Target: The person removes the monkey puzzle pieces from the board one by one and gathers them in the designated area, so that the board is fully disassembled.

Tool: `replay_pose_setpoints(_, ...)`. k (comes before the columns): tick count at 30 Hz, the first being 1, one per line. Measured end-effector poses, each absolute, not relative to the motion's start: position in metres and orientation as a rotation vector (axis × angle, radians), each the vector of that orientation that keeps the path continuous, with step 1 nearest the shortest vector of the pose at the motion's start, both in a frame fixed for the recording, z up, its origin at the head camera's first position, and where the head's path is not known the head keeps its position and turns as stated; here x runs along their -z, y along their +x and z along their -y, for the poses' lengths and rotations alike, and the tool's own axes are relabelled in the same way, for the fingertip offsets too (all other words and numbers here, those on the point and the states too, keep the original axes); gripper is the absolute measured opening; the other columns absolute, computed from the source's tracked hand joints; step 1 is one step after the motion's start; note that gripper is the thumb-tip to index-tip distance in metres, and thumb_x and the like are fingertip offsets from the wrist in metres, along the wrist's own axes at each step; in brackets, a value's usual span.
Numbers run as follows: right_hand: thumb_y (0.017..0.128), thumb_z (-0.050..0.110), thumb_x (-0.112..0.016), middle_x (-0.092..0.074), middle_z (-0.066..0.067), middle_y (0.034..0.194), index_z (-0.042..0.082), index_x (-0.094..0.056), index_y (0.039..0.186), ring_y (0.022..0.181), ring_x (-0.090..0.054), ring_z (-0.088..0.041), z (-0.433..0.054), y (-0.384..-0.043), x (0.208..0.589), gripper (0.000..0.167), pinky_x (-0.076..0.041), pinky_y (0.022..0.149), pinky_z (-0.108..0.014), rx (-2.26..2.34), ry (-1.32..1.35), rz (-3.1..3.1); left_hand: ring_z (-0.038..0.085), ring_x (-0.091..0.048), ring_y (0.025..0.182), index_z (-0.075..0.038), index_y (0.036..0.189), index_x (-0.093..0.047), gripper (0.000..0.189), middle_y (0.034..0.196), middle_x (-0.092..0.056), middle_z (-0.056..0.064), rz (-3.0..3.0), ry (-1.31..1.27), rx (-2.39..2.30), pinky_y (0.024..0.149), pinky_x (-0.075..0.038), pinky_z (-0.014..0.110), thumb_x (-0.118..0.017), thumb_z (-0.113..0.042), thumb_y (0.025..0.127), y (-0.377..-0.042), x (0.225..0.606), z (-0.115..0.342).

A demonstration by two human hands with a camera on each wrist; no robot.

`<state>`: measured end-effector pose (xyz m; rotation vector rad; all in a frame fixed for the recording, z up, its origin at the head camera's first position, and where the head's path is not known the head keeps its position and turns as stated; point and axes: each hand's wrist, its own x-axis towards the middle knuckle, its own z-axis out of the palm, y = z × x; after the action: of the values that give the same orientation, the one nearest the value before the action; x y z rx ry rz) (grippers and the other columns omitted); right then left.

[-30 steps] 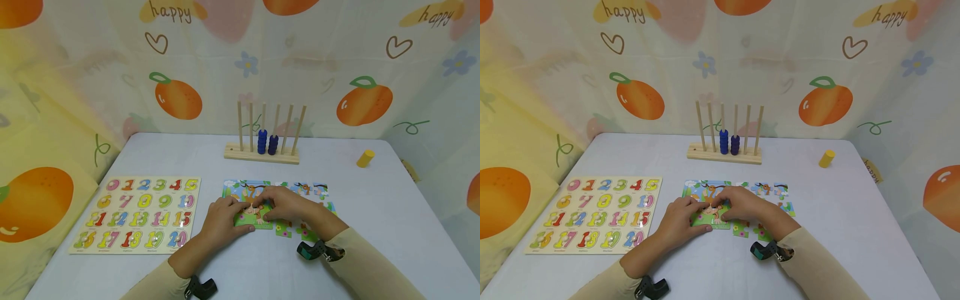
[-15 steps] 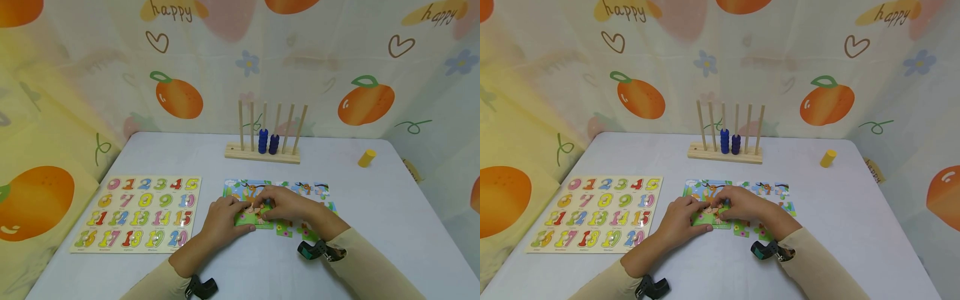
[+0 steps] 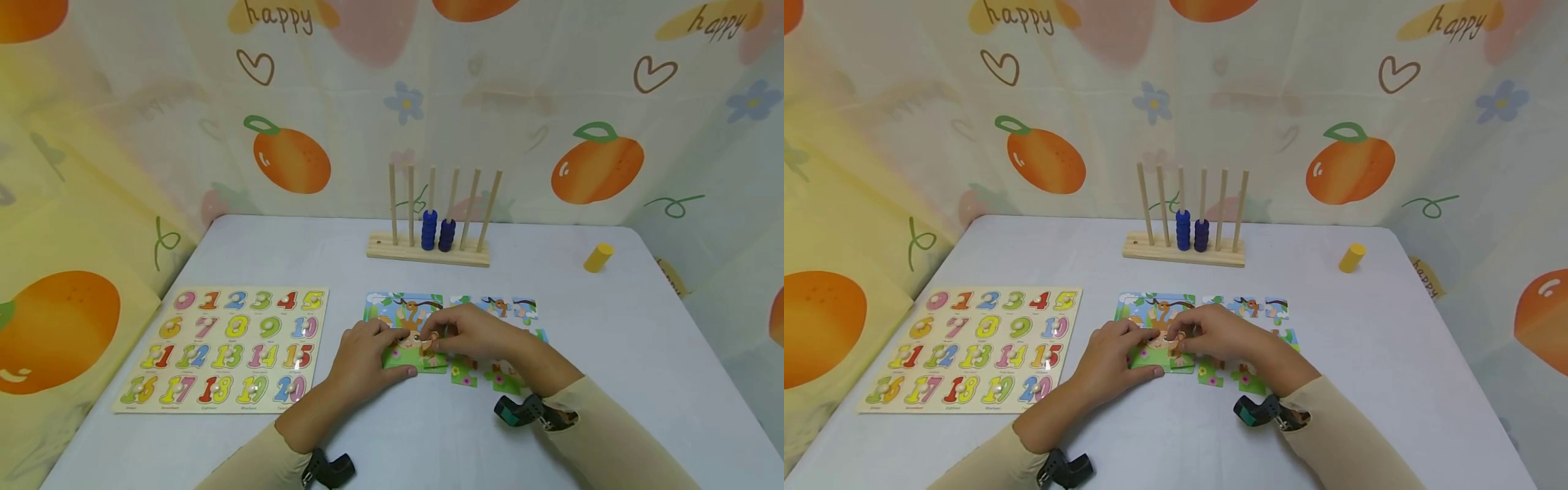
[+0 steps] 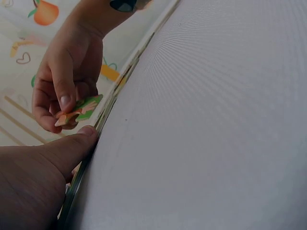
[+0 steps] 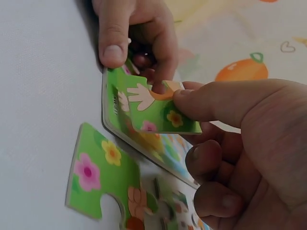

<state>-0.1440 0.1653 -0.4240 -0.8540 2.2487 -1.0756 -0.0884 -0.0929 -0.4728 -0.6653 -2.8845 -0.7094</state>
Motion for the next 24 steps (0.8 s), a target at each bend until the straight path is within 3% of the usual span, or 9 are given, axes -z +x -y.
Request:
replay_pose_setpoints(4,0.102,0.012,-0.072,-0.066,0.001,0.073,0.018,-0.078,0.113,0.059,-0.054,-0.010,-0.177,-0.140,0.425,0.013,-0.049,0.059,-0.029,1.115,-0.825,-2.257,0.014,-0.049,0.091,-0.023,0.135,-0.075,0.064,0.103,-0.058,-0.007,2.902,-0.656,0.719,0.084,-0.039,0.038,-0.089,-0.056,0.082,-0.088,0.473,0.092)
replay_pose_setpoints(11,0.101,0.012,-0.074,-0.073,0.004,0.090,0.018,-0.078,0.111,0.067,-0.058,-0.012,-0.209,-0.129,0.428,0.012,-0.050,0.061,-0.029,1.214,-0.805,-2.289,0.013,-0.046,0.089,-0.024,0.135,-0.076,0.064,0.100,-0.056,-0.008,2.926,-0.637,0.756,0.084,-0.038,0.038,-0.089,-0.058,0.082,-0.086,0.471,0.091)
replay_pose_setpoints(24,0.098,0.013,-0.077,-0.069,-0.002,0.092,0.017,-0.078,0.107,0.073,-0.053,-0.013,-0.264,-0.106,0.422,0.010,-0.045,0.065,-0.026,1.259,-0.600,-2.403,0.014,-0.047,0.091,-0.024,0.136,-0.075,0.065,0.105,-0.059,-0.006,2.937,-0.628,0.731,0.086,-0.039,0.039,-0.089,-0.057,0.083,-0.087,0.469,0.091)
